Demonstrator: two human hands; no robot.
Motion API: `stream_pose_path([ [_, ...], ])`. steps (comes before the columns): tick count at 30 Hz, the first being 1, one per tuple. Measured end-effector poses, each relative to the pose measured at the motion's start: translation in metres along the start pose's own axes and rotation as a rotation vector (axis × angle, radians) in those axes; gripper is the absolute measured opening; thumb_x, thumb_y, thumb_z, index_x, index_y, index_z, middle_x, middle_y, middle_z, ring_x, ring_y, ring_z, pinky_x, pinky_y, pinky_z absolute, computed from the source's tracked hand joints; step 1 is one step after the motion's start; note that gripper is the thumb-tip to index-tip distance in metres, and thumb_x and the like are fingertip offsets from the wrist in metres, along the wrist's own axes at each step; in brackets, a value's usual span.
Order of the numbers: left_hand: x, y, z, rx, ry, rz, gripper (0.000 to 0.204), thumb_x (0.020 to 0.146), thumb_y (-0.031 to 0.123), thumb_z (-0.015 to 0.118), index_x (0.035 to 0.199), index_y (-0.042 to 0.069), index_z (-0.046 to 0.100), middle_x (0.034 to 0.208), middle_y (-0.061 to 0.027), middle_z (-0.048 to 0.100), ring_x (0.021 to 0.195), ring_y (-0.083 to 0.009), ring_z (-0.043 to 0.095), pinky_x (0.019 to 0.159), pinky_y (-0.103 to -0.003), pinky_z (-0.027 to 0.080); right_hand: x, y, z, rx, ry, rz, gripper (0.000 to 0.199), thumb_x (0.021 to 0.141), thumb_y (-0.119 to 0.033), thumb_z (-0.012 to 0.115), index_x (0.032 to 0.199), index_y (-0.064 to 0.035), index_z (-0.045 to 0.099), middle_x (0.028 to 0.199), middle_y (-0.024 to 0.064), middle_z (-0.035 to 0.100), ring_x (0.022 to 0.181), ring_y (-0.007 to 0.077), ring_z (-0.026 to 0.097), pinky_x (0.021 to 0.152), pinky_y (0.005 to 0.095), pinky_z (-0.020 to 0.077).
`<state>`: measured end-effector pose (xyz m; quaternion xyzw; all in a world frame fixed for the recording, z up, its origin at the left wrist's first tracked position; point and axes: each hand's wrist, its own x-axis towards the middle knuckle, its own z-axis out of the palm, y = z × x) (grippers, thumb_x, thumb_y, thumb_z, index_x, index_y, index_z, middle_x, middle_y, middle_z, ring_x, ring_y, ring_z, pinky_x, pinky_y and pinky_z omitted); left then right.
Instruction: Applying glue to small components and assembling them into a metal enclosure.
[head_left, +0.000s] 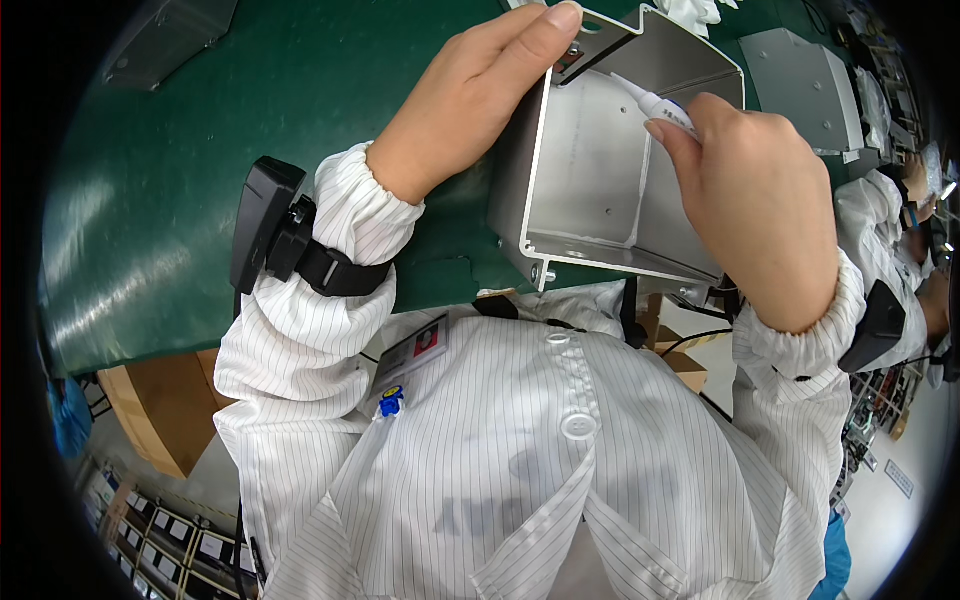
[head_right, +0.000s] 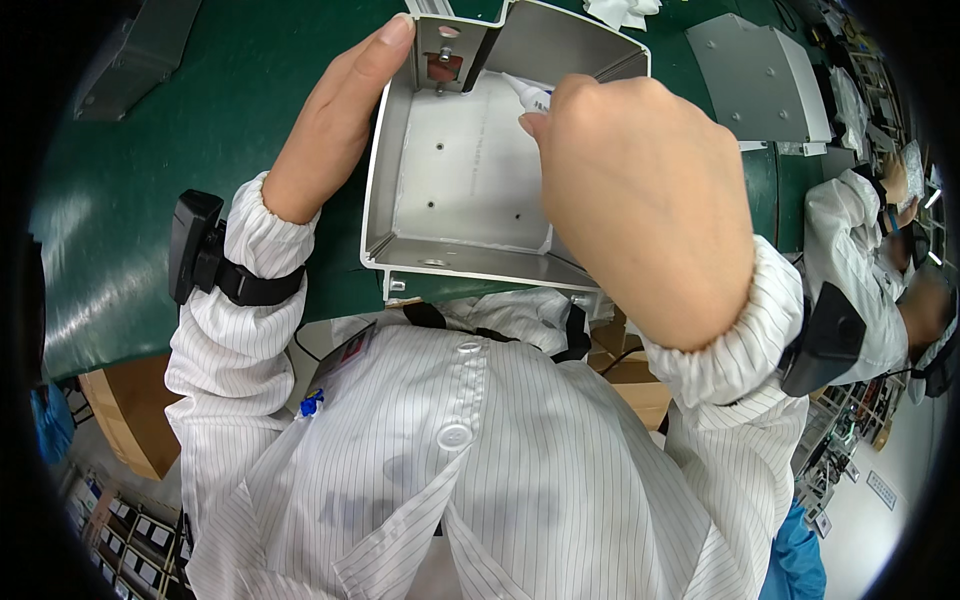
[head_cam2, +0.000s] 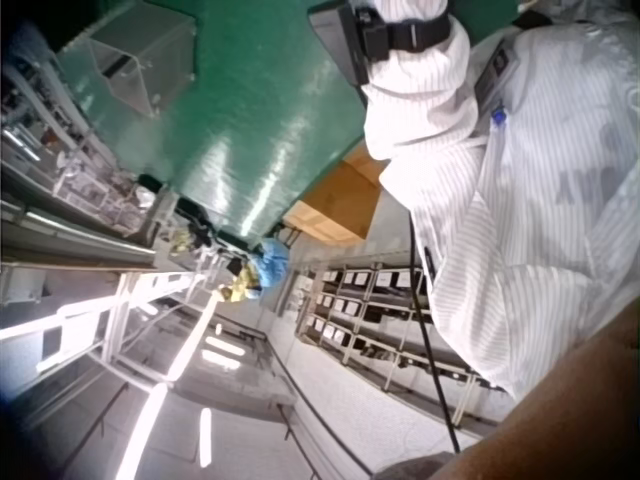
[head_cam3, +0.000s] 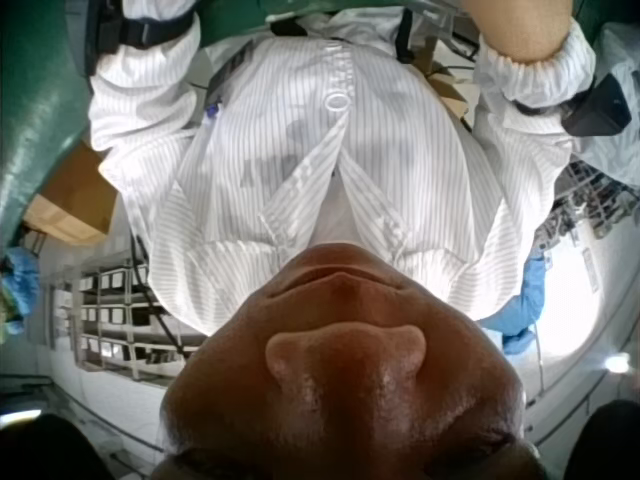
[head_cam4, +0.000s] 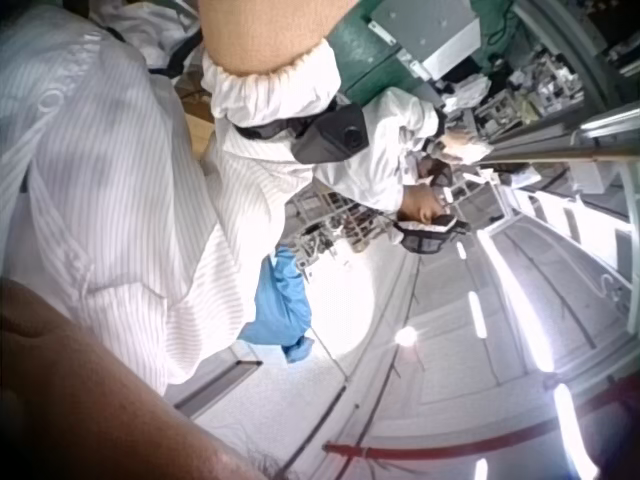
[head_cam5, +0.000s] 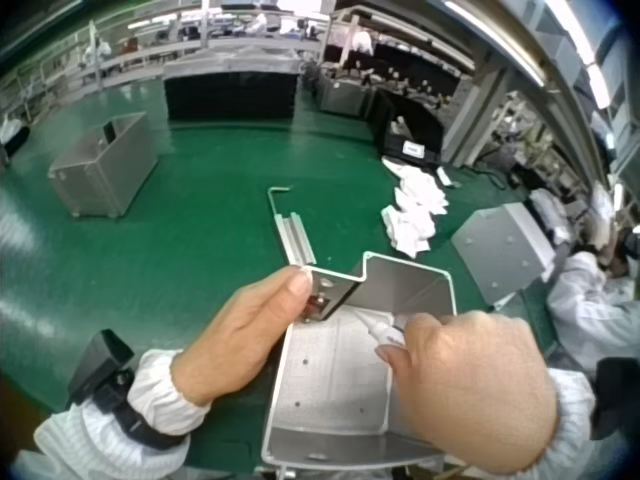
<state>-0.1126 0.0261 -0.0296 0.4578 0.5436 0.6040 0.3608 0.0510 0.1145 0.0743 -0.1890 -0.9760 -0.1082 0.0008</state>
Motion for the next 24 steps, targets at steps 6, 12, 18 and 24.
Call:
stream_pose_path([
  [6,0.005,0.001,0.006,-0.043,0.021,-0.051,0.054,0.094,0.049,0.034,0.103,0.001,0.058,0.092,-0.0055,0.06,0.081,-0.0119,0.055,0.079,-0.024,0.042,-0.019,0.022,-0.048,0.233,-0.131,0.103,0.03,0.089,-0.025,0.058,0.073,0.0009,0.057,0.054,0.0079,0.055,0.045,0.0119,0.05,0.043,0.0242,0.0369],
  [12,0.003,0.006,0.001,-0.009,0.118,0.094,0.04,0.095,0.038,0.042,0.095,0.0,0.056,0.08,-0.0044,0.056,0.074,-0.0125,0.049,0.07,-0.024,0.041,-0.033,0.042,-0.03,1.047,0.335,0.278,0.031,0.094,-0.026,0.05,0.09,0.0044,0.059,0.067,0.0078,0.06,0.052,0.0108,0.052,0.049,0.0207,0.0398],
  [18,-0.021,0.017,-0.001,0.183,0.196,0.158,0.048,0.095,0.036,0.042,0.125,-0.001,0.04,0.118,-0.0133,0.048,0.109,-0.0219,0.046,0.093,-0.032,0.036,-0.013,0.056,0.065,1.782,0.707,0.331,0.035,0.096,-0.026,0.043,0.097,0.0071,0.055,0.073,0.0117,0.059,0.058,0.0144,0.055,0.054,0.0241,0.0447],
  [24,-0.084,0.053,0.022,0.719,0.282,0.707,0.033,0.074,0.024,0.068,0.101,0.007,0.06,0.097,-0.008,0.054,0.085,-0.0238,0.05,0.075,-0.035,0.039,0.037,0.087,0.098,1.767,0.62,0.327,0.036,0.095,-0.029,0.046,0.095,0.0047,0.057,0.072,0.0092,0.06,0.058,0.012,0.054,0.056,0.0216,0.0427],
])
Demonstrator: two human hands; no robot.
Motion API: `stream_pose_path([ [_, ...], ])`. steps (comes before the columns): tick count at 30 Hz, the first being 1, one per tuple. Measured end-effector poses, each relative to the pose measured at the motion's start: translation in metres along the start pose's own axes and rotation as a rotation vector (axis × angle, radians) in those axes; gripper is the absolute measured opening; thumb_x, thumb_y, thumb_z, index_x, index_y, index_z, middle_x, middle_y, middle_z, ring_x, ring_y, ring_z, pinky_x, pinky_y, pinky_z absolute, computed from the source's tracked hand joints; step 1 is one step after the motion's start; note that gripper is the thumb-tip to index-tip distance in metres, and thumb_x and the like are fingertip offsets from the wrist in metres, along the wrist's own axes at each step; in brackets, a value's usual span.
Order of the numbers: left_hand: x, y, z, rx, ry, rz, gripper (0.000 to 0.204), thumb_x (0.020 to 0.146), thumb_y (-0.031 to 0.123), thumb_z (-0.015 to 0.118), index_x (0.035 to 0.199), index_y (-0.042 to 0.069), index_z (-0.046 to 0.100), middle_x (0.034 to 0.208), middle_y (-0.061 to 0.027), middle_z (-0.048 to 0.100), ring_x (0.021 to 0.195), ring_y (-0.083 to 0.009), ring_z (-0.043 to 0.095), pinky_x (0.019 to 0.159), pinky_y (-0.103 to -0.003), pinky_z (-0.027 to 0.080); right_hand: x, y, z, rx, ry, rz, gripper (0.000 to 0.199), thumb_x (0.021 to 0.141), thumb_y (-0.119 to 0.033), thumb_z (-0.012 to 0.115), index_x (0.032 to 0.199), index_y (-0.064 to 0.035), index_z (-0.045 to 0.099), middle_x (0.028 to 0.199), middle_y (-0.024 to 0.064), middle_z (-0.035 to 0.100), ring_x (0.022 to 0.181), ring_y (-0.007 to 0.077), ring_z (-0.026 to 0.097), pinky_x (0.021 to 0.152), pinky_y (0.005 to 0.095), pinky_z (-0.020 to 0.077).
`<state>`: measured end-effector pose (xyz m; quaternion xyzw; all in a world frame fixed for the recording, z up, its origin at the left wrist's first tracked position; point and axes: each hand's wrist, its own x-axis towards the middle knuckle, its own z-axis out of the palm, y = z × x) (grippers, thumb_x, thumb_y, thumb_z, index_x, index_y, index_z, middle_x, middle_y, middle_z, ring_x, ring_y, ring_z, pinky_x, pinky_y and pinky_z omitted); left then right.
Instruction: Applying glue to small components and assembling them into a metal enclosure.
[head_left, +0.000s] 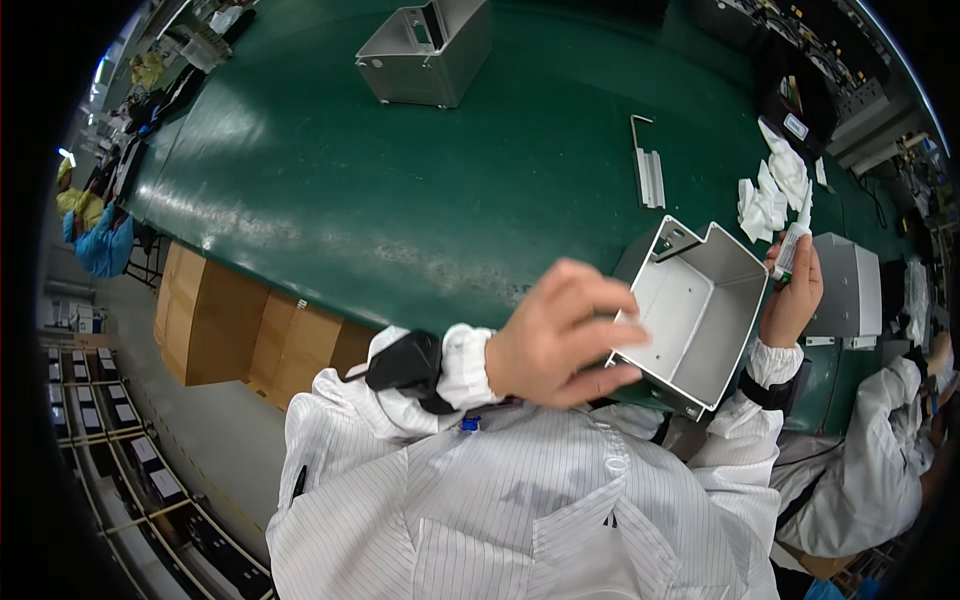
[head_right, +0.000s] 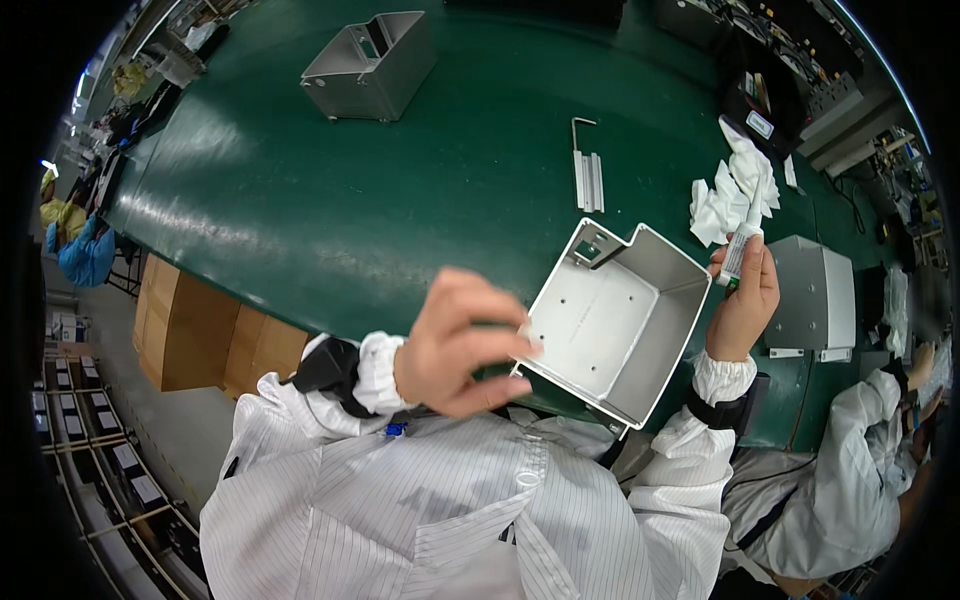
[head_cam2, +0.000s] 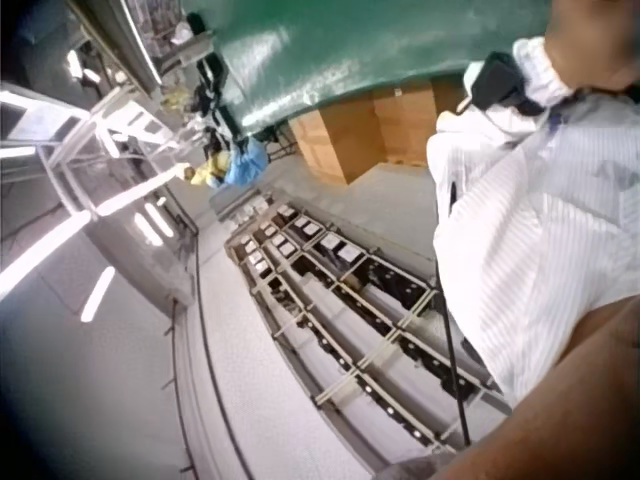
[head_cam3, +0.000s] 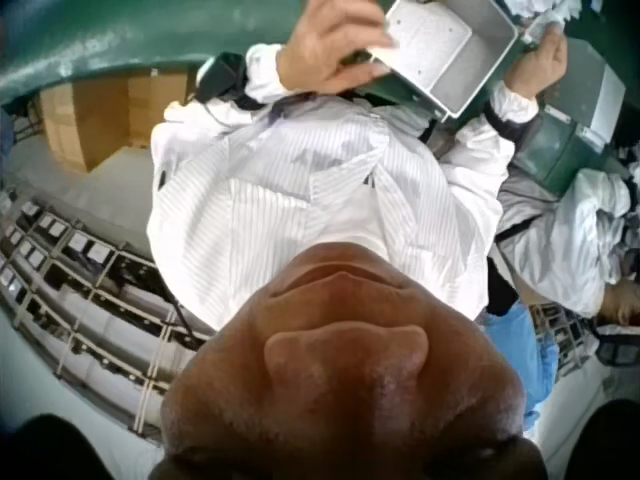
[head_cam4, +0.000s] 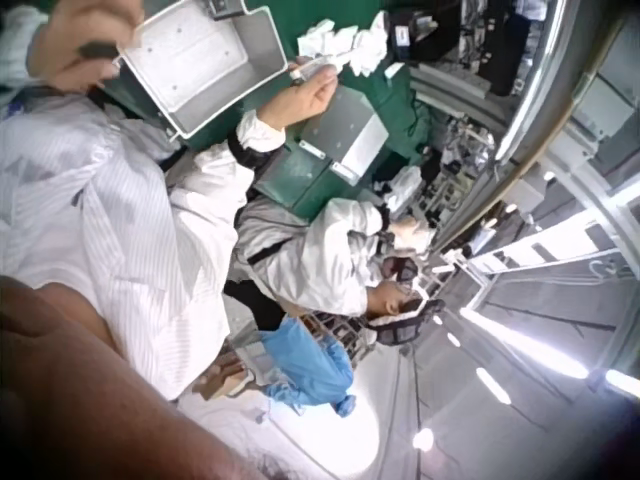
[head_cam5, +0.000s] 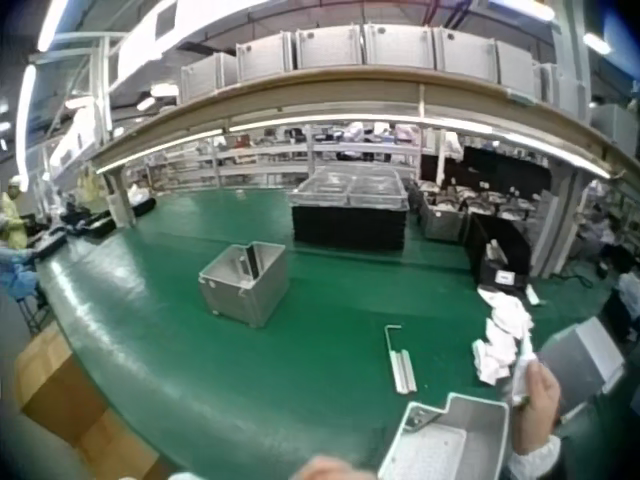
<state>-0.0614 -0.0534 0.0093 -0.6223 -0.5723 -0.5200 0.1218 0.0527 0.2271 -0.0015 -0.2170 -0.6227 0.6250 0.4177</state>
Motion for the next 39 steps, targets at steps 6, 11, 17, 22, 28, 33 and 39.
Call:
stream_pose_path([
  [6,-0.011,0.047,0.037,0.248,-0.205,0.208,0.021,0.078,0.014,0.059,0.098,0.011,0.064,0.108,0.0006,0.059,0.092,-0.013,0.052,0.077,-0.026,0.037,0.02,0.022,0.044,0.237,0.048,0.078,0.038,0.095,-0.034,0.047,0.093,0.0023,0.057,0.07,0.0071,0.06,0.056,0.0111,0.055,0.052,0.0204,0.0422],
  [11,-0.017,0.041,0.038,0.559,-0.121,0.034,0.024,0.078,0.024,0.057,0.1,0.016,0.062,0.1,0.0053,0.056,0.086,-0.0084,0.05,0.08,-0.028,0.022,-0.001,0.027,0.082,0.299,0.024,0.097,0.036,0.096,-0.033,0.044,0.094,0.0003,0.057,0.072,0.006,0.06,0.059,0.0091,0.055,0.053,0.0207,0.0459],
  [17,-0.025,0.028,0.009,0.611,-0.1,-0.04,0.035,0.055,0.032,0.076,0.084,0.018,0.065,0.081,0.0079,0.055,0.075,-0.0123,0.046,0.078,-0.031,0.021,-0.014,0.023,0.11,0.22,0.009,-0.035,0.034,0.097,-0.03,0.042,0.093,0.0015,0.054,0.074,0.0067,0.059,0.063,0.0116,0.057,0.06,0.0243,0.0464],
  [22,-0.016,0.001,-0.023,0.615,-0.12,-0.16,0.034,0.052,0.028,0.077,0.077,0.012,0.06,0.079,-0.0006,0.054,0.077,-0.0188,0.045,0.077,-0.033,0.023,-0.008,0.027,0.088,0.266,-0.024,0.056,0.037,0.096,-0.033,0.044,0.089,0.0012,0.056,0.071,0.0069,0.059,0.06,0.0126,0.056,0.059,0.0251,0.0457],
  [28,0.012,-0.083,-0.058,0.605,-0.224,-0.07,0.031,0.06,0.024,0.072,0.081,0.009,0.055,0.083,-0.0042,0.054,0.077,-0.0224,0.045,0.072,-0.034,0.026,-0.009,0.028,0.081,0.304,-0.008,0.154,0.037,0.095,-0.035,0.046,0.089,0.0,0.057,0.07,0.0063,0.059,0.058,0.0112,0.056,0.058,0.0243,0.0448],
  [33,0.047,-0.157,-0.065,0.653,-0.213,-0.101,0.035,0.069,0.023,0.068,0.093,0.004,0.052,0.102,-0.0113,0.05,0.095,-0.0297,0.043,0.086,-0.038,0.03,-0.008,0.027,0.081,0.283,-0.021,0.176,0.037,0.095,-0.035,0.046,0.089,-0.0005,0.057,0.069,0.0061,0.059,0.057,0.011,0.056,0.058,0.024,0.0449],
  [39,0.06,-0.194,-0.068,0.941,-0.134,-0.197,0.044,0.074,0.036,0.069,0.1,0.005,0.053,0.12,-0.0182,0.042,0.111,-0.0371,0.035,0.098,-0.046,0.025,-0.006,0.03,0.084,0.277,-0.023,0.212,0.037,0.094,-0.035,0.047,0.088,-0.0003,0.058,0.068,0.0061,0.059,0.056,0.0108,0.056,0.057,0.0237,0.0454],
])
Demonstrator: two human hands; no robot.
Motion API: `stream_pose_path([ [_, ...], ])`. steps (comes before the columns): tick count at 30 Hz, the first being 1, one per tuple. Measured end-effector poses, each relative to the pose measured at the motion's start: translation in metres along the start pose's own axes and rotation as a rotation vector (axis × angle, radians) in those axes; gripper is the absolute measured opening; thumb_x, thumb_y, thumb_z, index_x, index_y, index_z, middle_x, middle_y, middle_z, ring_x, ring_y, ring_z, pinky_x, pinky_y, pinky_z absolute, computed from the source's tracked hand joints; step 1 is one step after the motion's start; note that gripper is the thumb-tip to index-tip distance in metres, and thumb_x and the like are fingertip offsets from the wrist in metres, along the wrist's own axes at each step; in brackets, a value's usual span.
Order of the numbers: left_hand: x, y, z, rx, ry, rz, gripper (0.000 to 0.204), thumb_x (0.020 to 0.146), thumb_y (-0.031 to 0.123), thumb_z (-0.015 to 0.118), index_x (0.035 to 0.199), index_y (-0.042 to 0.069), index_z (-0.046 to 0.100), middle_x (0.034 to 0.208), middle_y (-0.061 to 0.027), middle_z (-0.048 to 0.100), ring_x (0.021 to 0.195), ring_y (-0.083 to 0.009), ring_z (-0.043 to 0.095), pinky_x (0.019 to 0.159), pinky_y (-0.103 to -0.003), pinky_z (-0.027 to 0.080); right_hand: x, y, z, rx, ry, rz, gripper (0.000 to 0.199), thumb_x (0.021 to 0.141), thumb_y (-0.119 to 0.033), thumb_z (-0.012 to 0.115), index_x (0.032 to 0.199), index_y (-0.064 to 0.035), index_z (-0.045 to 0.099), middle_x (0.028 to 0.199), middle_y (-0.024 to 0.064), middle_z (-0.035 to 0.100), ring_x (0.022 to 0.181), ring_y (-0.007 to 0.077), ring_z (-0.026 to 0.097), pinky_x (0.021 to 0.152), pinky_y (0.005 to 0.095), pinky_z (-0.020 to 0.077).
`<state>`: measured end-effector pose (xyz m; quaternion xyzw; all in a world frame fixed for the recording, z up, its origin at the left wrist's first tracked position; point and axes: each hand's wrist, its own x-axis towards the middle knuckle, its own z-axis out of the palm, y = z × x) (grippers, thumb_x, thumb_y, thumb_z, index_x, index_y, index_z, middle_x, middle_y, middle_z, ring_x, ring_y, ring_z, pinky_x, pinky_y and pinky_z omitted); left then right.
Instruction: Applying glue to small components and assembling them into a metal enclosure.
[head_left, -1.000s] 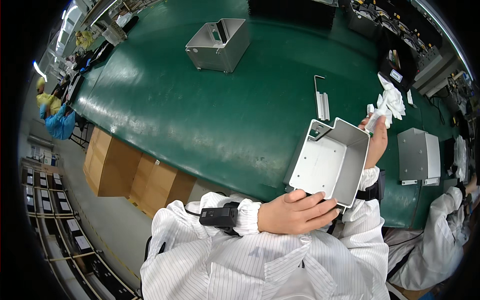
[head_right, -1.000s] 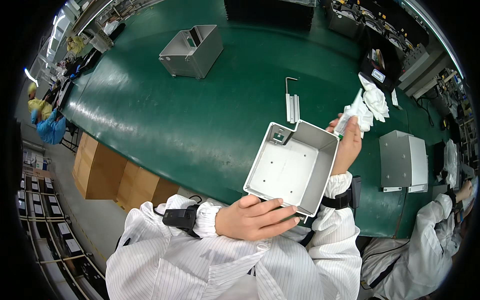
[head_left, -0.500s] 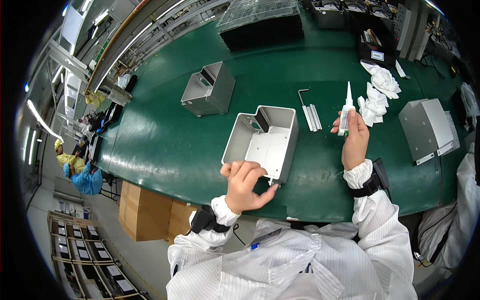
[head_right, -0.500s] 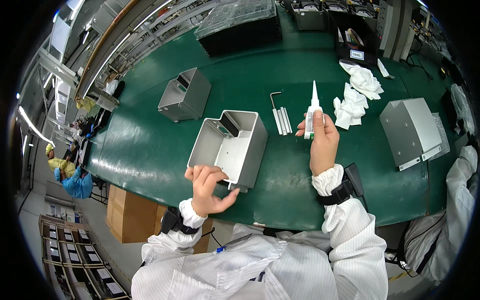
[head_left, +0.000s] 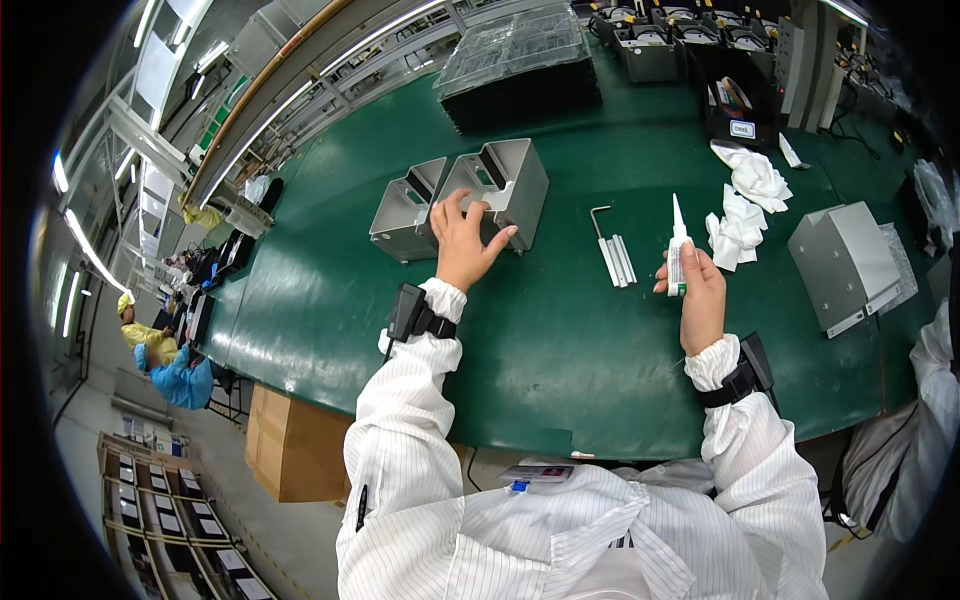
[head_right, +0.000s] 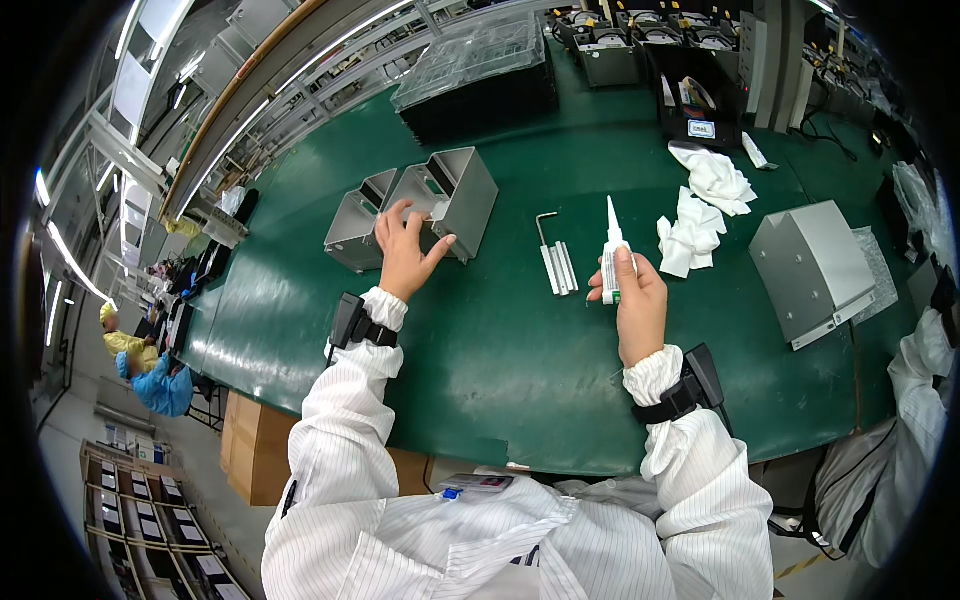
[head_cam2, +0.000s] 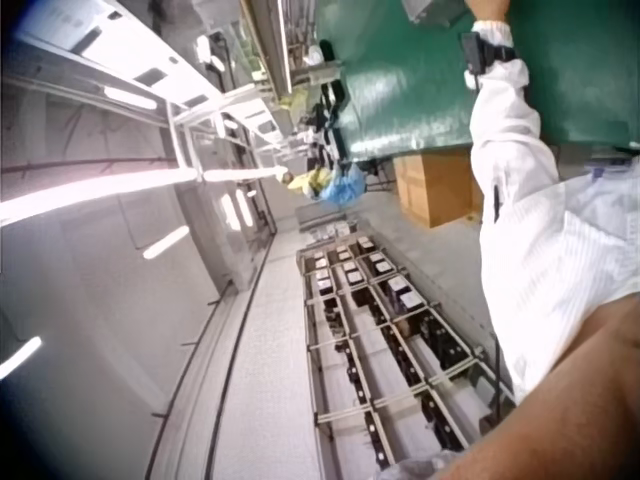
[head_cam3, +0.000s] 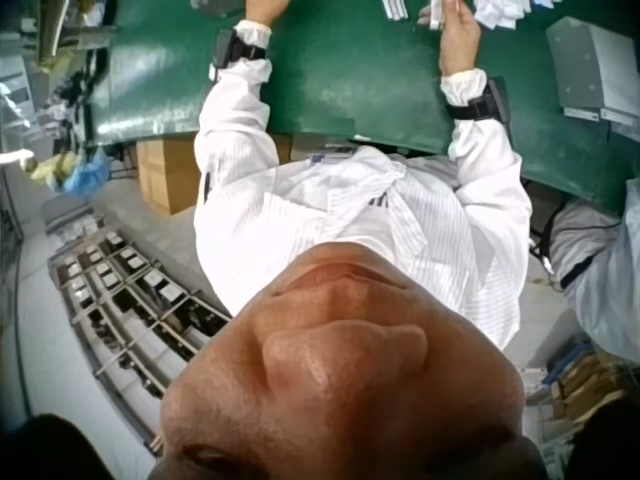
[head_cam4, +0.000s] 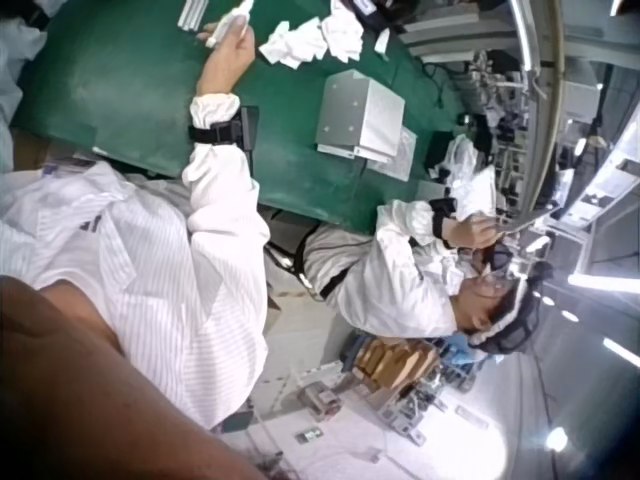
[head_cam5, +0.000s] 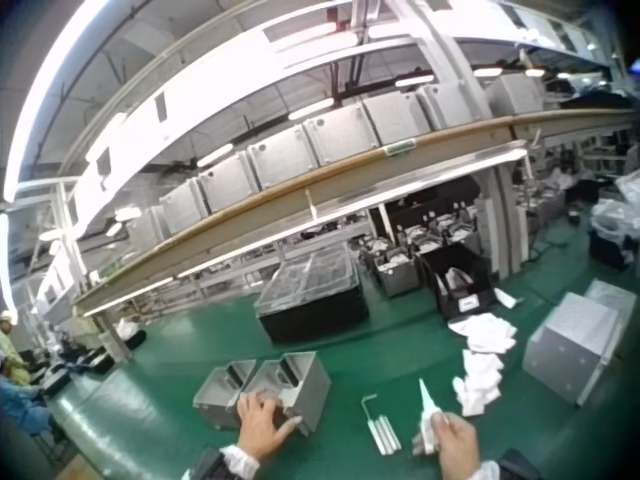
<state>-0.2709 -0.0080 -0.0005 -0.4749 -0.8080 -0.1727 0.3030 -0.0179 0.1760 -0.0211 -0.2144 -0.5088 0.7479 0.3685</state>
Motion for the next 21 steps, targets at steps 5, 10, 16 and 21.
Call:
stream_pose_path([
  [5,-0.003,-0.008,-0.001,0.199,-0.078,-0.238,0.07,0.067,0.066,0.062,0.105,0.008,0.052,0.13,-0.0201,0.034,0.125,-0.0383,0.027,0.092,-0.068,0.015,0.0,-0.002,-0.004,0.027,-0.016,0.009,0.036,0.094,-0.034,0.048,0.089,-0.0003,0.057,0.068,0.0061,0.059,0.056,0.011,0.056,0.056,0.0237,0.0453],
  [10,-0.004,-0.001,0.0,0.18,-0.124,-0.375,0.078,0.065,0.067,0.064,0.108,0.003,0.048,0.134,-0.0206,0.032,0.123,-0.0385,0.031,0.091,-0.065,0.023,-0.001,0.0,-0.004,-0.007,-0.044,0.034,0.035,0.094,-0.034,0.048,0.089,-0.0005,0.057,0.067,0.0061,0.059,0.055,0.0112,0.056,0.055,0.024,0.0452],
  [16,-0.004,-0.003,-0.007,0.152,-0.134,-0.416,0.078,0.065,0.063,0.067,0.108,0.001,0.047,0.134,-0.019,0.032,0.118,-0.0381,0.034,0.084,-0.059,0.034,0.001,0.002,-0.006,0.02,-0.037,0.04,0.034,0.094,-0.033,0.048,0.09,0.0,0.057,0.069,0.0069,0.06,0.055,0.0118,0.057,0.055,0.0243,0.0458],
  [21,-0.004,-0.015,-0.011,0.217,-0.148,-0.414,0.072,0.067,0.057,0.068,0.107,0.0,0.047,0.133,-0.0185,0.034,0.115,-0.0385,0.036,0.083,-0.055,0.039,-0.002,0.001,-0.003,0.017,-0.058,0.045,0.035,0.094,-0.033,0.048,0.091,0.0002,0.057,0.068,0.0067,0.06,0.056,0.0115,0.056,0.056,0.0236,0.045],
])
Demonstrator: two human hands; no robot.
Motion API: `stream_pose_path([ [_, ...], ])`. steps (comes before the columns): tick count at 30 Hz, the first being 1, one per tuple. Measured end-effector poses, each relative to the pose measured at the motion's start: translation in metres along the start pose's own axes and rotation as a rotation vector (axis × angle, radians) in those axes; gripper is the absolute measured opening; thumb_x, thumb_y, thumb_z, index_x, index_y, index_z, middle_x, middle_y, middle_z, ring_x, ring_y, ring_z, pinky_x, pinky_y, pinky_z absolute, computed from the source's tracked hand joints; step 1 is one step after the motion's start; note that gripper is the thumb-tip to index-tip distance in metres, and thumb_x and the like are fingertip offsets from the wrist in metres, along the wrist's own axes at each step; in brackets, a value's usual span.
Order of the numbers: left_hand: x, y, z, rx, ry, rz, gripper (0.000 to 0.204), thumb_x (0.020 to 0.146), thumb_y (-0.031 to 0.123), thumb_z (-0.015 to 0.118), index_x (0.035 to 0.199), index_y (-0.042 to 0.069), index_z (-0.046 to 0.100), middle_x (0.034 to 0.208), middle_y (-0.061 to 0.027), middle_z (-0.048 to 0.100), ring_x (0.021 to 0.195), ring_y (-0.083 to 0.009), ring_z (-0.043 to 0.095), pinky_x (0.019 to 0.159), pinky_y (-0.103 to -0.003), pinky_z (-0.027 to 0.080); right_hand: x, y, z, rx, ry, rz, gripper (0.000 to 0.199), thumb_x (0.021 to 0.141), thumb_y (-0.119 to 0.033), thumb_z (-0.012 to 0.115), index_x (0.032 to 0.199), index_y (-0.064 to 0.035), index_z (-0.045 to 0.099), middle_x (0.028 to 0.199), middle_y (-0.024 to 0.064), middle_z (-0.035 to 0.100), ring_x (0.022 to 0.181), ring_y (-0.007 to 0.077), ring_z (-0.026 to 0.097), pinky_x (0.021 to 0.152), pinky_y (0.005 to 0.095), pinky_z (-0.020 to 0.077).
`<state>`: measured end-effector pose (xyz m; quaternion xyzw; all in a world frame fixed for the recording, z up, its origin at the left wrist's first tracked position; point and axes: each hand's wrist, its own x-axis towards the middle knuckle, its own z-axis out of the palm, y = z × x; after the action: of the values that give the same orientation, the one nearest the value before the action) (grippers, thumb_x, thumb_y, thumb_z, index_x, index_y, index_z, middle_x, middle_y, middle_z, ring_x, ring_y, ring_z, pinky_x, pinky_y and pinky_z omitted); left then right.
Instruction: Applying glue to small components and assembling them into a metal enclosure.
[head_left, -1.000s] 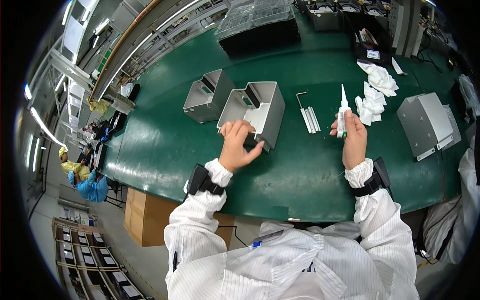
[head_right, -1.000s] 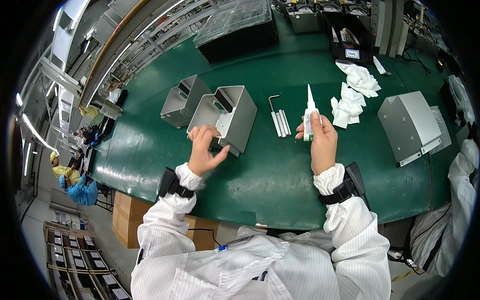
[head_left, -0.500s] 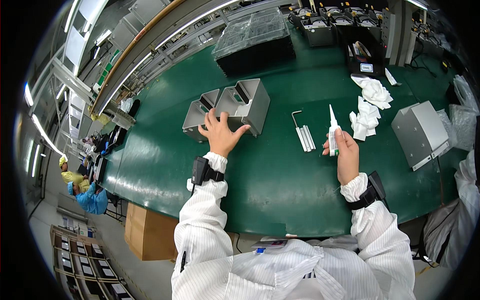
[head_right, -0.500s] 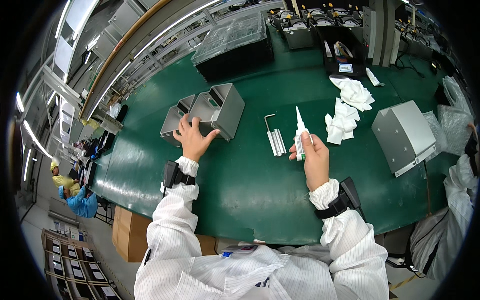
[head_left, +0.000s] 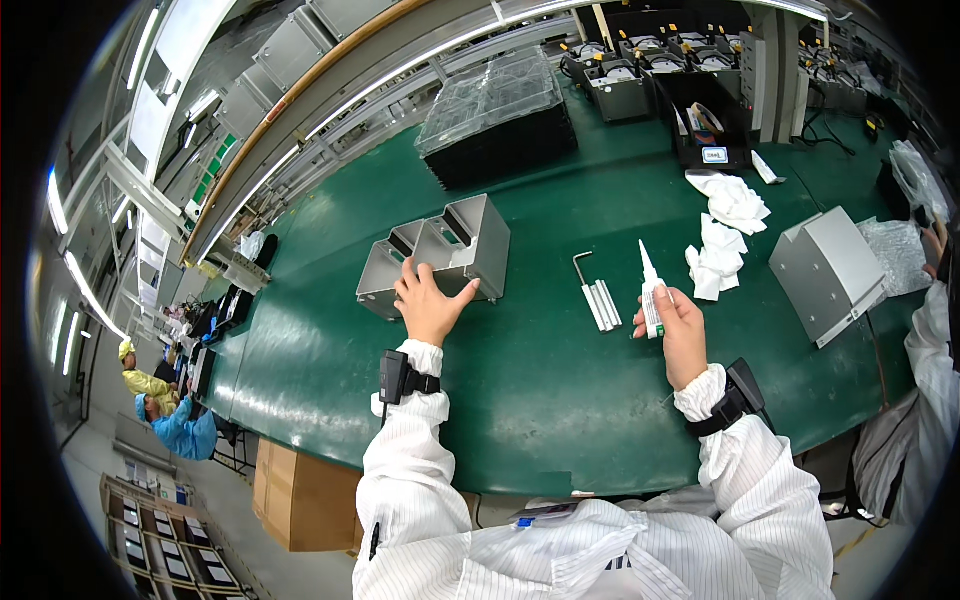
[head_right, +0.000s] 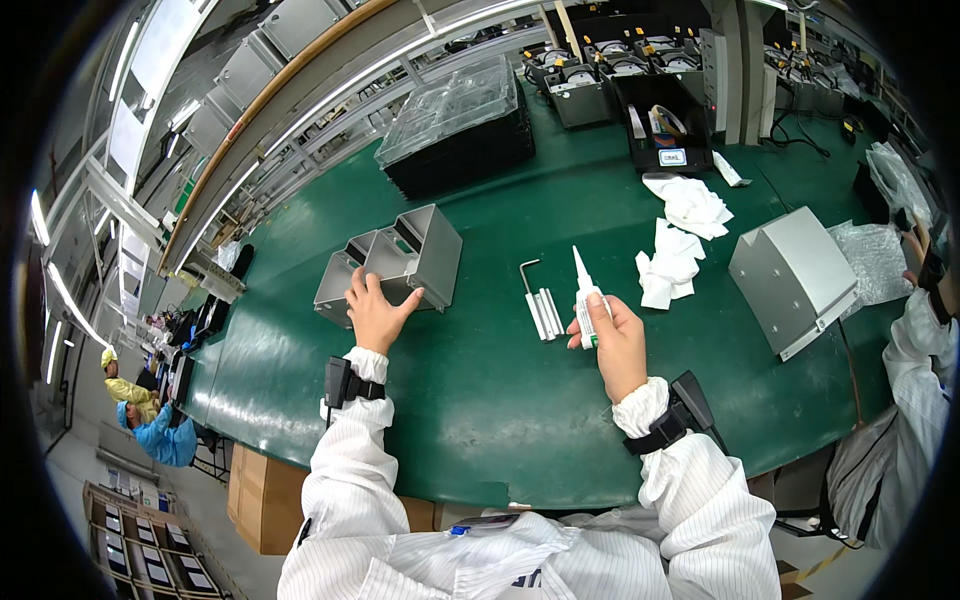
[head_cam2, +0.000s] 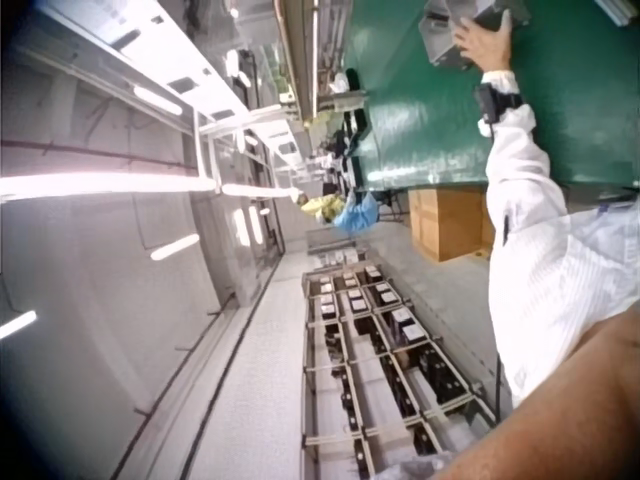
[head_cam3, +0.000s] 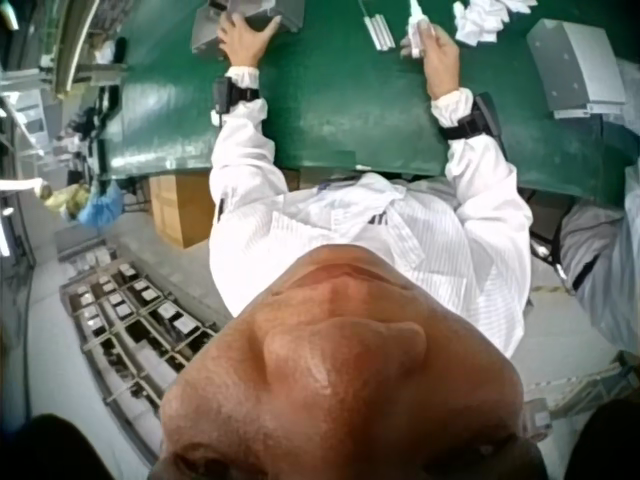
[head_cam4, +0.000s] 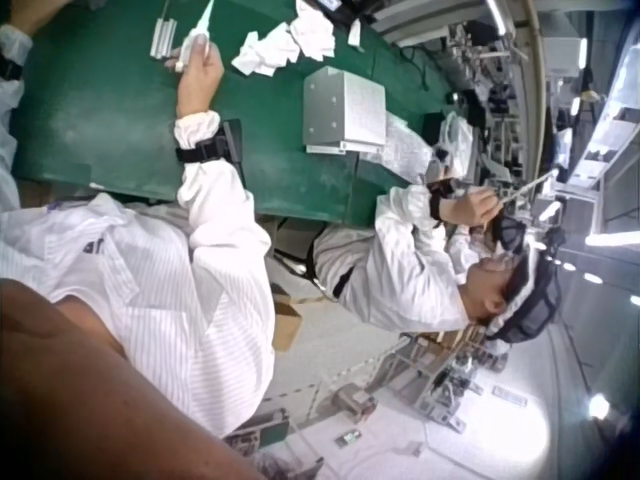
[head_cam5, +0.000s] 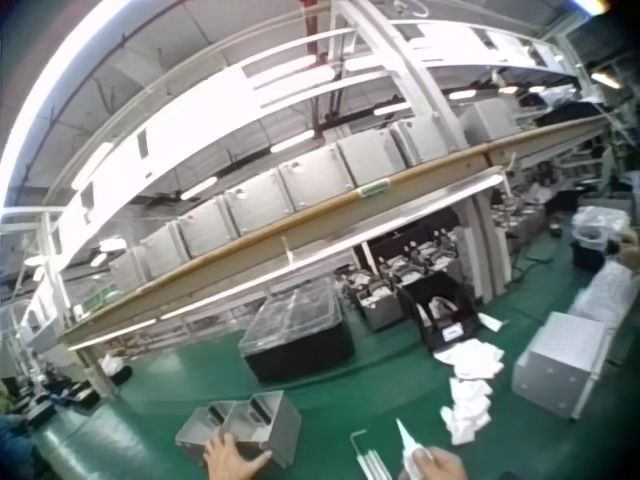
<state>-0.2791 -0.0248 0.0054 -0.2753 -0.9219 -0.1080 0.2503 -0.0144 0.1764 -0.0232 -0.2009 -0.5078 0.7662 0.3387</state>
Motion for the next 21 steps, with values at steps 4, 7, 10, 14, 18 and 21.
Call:
stream_pose_path([
  [4,0.004,-0.028,0.007,0.0,0.023,0.013,0.071,0.065,0.058,0.068,0.105,0.002,0.049,0.134,-0.0179,0.034,0.116,-0.0387,0.036,0.081,-0.054,0.04,-0.003,-0.002,0.001,0.006,-0.016,0.01,0.034,0.094,-0.032,0.048,0.091,0.0006,0.057,0.069,0.0069,0.06,0.056,0.0116,0.056,0.056,0.0237,0.0449],
  [7,0.011,-0.037,0.019,-0.009,0.042,0.036,0.07,0.065,0.057,0.069,0.104,0.002,0.048,0.132,-0.0169,0.036,0.113,-0.04,0.038,0.081,-0.055,0.041,-0.002,-0.002,-0.005,0.025,-0.002,0.027,0.033,0.094,-0.03,0.048,0.091,0.001,0.057,0.069,0.0069,0.06,0.055,0.0115,0.056,0.056,0.0237,0.0451],
  [10,0.019,-0.059,0.023,0.003,0.067,0.055,0.067,0.069,0.057,0.066,0.103,0.002,0.048,0.132,-0.0168,0.036,0.112,-0.0412,0.039,0.081,-0.056,0.041,0.001,0.001,-0.002,0.035,-0.043,-0.012,0.031,0.094,-0.028,0.048,0.091,0.001,0.056,0.069,0.0057,0.06,0.056,0.0111,0.056,0.055,0.0229,0.0432],
  [14,0.035,-0.083,0.034,0.043,0.081,0.051,0.068,0.072,0.058,0.063,0.106,0.003,0.045,0.133,-0.0161,0.035,0.114,-0.0426,0.037,0.083,-0.058,0.04,0.008,0.003,-0.006,-0.008,-0.061,-0.019,0.031,0.094,-0.03,0.049,0.089,-0.0003,0.057,0.068,0.0041,0.061,0.055,0.0097,0.056,0.056,0.0217,0.0404],
  [18,0.044,-0.091,0.032,0.002,0.009,0.042,0.069,0.072,0.059,0.063,0.108,0.002,0.045,0.135,-0.0156,0.032,0.117,-0.0422,0.036,0.086,-0.058,0.037,0.008,-0.003,-0.005,0.0,-0.043,-0.044,0.032,0.094,-0.032,0.049,0.09,-0.0009,0.057,0.07,0.0046,0.06,0.057,0.0099,0.056,0.058,0.022,0.042],
  [21,0.043,-0.092,0.037,0.012,0.032,0.046,0.071,0.071,0.059,0.063,0.11,0.003,0.045,0.135,-0.0149,0.033,0.116,-0.0418,0.036,0.086,-0.058,0.037,0.008,-0.001,-0.008,-0.006,-0.044,-0.032,0.033,0.093,-0.032,0.05,0.091,0.0002,0.057,0.07,0.0056,0.06,0.058,0.0103,0.056,0.058,0.0224,0.0432],
])
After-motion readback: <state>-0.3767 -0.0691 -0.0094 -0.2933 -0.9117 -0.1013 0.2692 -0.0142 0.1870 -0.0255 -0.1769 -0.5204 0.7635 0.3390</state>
